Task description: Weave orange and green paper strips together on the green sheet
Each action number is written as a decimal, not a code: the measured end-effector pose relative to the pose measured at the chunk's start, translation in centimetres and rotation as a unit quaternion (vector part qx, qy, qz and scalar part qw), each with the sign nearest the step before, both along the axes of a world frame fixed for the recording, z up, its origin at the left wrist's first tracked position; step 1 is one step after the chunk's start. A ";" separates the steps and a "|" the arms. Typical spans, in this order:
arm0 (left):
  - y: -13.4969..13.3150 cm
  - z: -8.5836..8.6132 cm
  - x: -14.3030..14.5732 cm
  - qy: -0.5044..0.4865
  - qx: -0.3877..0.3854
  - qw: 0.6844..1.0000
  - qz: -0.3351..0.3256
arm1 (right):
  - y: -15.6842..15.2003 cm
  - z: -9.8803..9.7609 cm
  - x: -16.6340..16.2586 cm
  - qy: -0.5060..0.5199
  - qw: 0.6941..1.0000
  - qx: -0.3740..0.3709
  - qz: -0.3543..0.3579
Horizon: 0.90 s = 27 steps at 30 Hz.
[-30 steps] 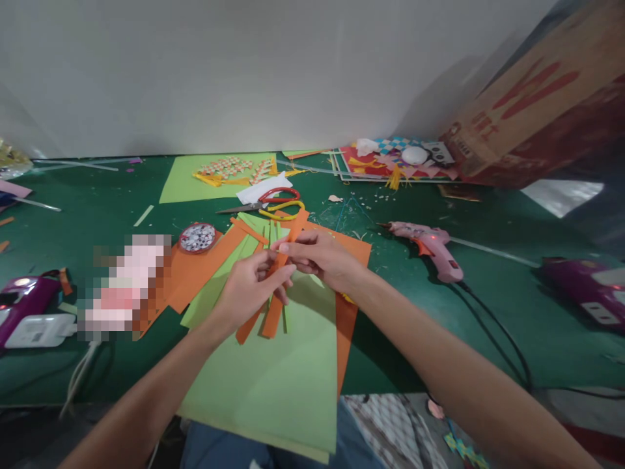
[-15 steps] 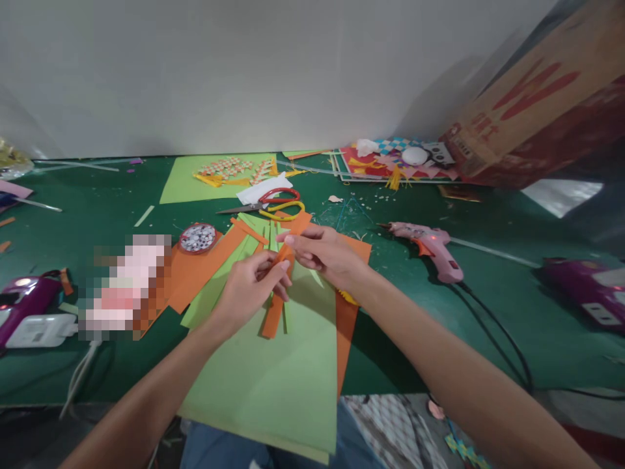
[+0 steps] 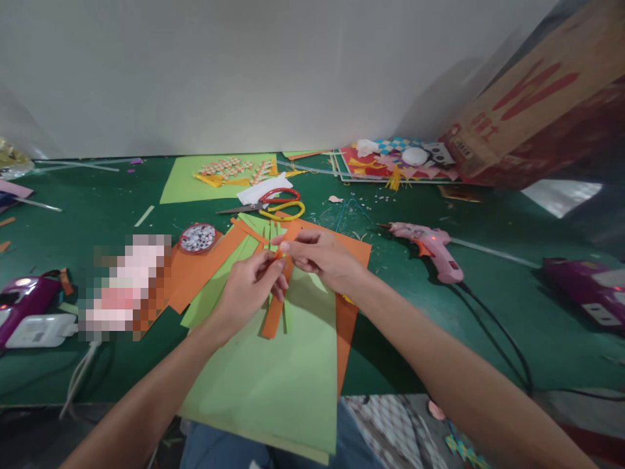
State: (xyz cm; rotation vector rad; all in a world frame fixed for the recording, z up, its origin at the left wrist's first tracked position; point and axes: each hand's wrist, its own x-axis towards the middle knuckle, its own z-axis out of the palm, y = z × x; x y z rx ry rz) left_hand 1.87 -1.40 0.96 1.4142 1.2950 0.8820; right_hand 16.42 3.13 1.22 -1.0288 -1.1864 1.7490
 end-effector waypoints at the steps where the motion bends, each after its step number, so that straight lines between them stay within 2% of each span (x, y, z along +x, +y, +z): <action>1: 0.0 -0.1 0.0 0.003 0.000 1.000 -0.002 | 0.0 0.1 0.1 0.000 1.000 -0.002 -0.007; 10: 0.1 -0.4 -0.1 0.032 0.012 0.999 -0.007 | -0.4 -1.3 -0.8 0.020 0.999 0.022 -0.017; 20: 0.2 -0.5 -0.1 0.038 0.030 0.999 -0.003 | -0.3 -0.3 -0.3 0.023 1.000 0.021 -0.005; 27: 0.1 -0.5 -0.1 0.051 0.036 0.998 -0.002 | -0.4 -1.0 -0.7 0.021 0.999 0.026 -0.012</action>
